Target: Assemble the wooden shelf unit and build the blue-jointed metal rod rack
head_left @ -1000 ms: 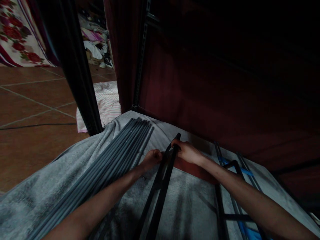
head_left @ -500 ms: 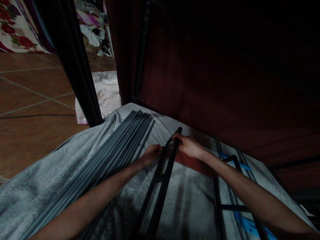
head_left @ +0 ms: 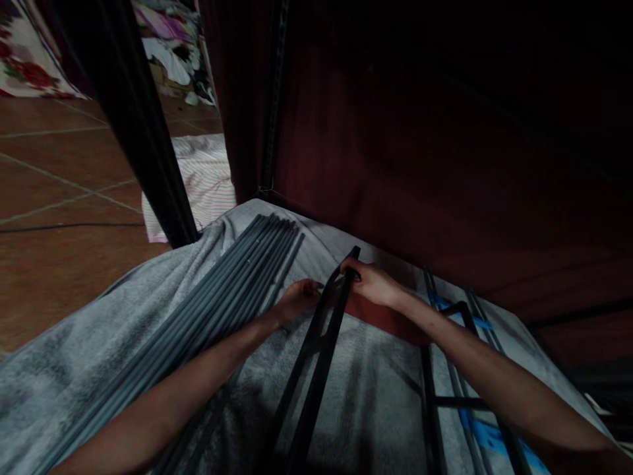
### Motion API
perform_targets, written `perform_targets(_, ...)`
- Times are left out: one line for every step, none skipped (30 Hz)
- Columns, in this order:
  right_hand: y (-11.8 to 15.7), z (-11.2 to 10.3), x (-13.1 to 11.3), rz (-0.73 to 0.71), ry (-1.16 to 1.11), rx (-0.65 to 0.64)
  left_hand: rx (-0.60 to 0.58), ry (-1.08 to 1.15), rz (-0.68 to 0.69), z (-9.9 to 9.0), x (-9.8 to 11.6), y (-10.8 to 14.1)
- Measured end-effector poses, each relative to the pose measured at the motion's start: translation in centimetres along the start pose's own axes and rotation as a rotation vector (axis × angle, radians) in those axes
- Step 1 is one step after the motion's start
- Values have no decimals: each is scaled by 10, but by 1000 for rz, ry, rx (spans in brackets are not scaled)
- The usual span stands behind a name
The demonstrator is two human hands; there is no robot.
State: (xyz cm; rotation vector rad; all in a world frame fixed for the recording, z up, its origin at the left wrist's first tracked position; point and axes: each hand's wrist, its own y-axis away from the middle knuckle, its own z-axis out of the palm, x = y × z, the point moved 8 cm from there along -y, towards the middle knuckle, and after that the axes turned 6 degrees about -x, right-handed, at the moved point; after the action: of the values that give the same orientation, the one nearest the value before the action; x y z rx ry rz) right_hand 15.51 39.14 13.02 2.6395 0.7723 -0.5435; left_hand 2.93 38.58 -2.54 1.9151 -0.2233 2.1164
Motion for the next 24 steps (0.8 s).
perform_targets(0, 0, 0, 1, 1, -2, 0, -8, -10, 0, -1, 0)
perform_targets(0, 0, 0, -1, 3, -5, 3, -19, -18, -1, -2, 1)
perform_targets(0, 1, 0, -3, 4, -9, 8, -29, -21, -1, -2, 1)
perform_targets(1, 1, 0, -4, 4, -11, 12, -38, -18, -1, -1, 1)
perform_targets(1, 1, 0, -4, 2, -12, 14, -45, -10, 0, 0, 0)
perform_targets(1, 1, 0, -5, -2, -10, 12, -50, 2, 1, 1, 0)
perform_targets(2, 0, 0, -7, -7, -7, 7, -52, 14, 2, 2, 0)
perform_targets(2, 0, 0, -11, -12, -3, 4, -52, 20, 3, 3, 0)
perform_targets(2, -1, 0, -14, -16, 0, 5, -50, 21, 3, 2, -1)
perform_targets(3, -1, 0, -16, -18, 3, 12, -51, 15, 3, 2, -1)
perform_targets(3, -1, 0, -15, -19, 2, 22, -56, 3, 3, 0, -1)
perform_targets(3, -1, 0, -12, -19, 0, 31, -67, -11, 3, -1, -1)
perform_targets(3, 0, 1, -9, -20, -5, 37, -83, -22, 2, -2, 0)
perform_targets(3, 0, 1, -6, -20, -10, 38, -102, -27, 3, -2, 0)
perform_targets(3, 0, 1, -4, -20, -15, 35, -120, -24, 4, -2, 0)
perform_targets(3, 0, 1, -4, -17, -17, 32, -135, -13, 5, 0, 0)
perform_targets(3, -1, 2, -5, -12, -16, 25, -148, 4, 6, 2, 0)
perform_targets(3, -2, 2, -4, -6, -12, 19, -151, 27, 7, 4, 0)
perform_targets(3, -3, 3, -1, 0, -6, 16, -139, 48, 8, 6, 0)
perform_targets(4, -4, 3, 3, 4, -1, 22, -114, 60, 7, 7, 0)
perform_targets(4, -4, 3, 7, 5, 3, 30, -93, 54, 6, 7, 0)
perform_targets(4, -4, 3, 12, 4, 4, 37, -79, 31, 5, 5, 0)
perform_targets(4, -4, 3, 16, 2, 3, 40, -75, -2, 5, 2, 0)
perform_targets(4, -4, 3, 16, 0, 2, 38, -83, -37, 5, -1, 0)
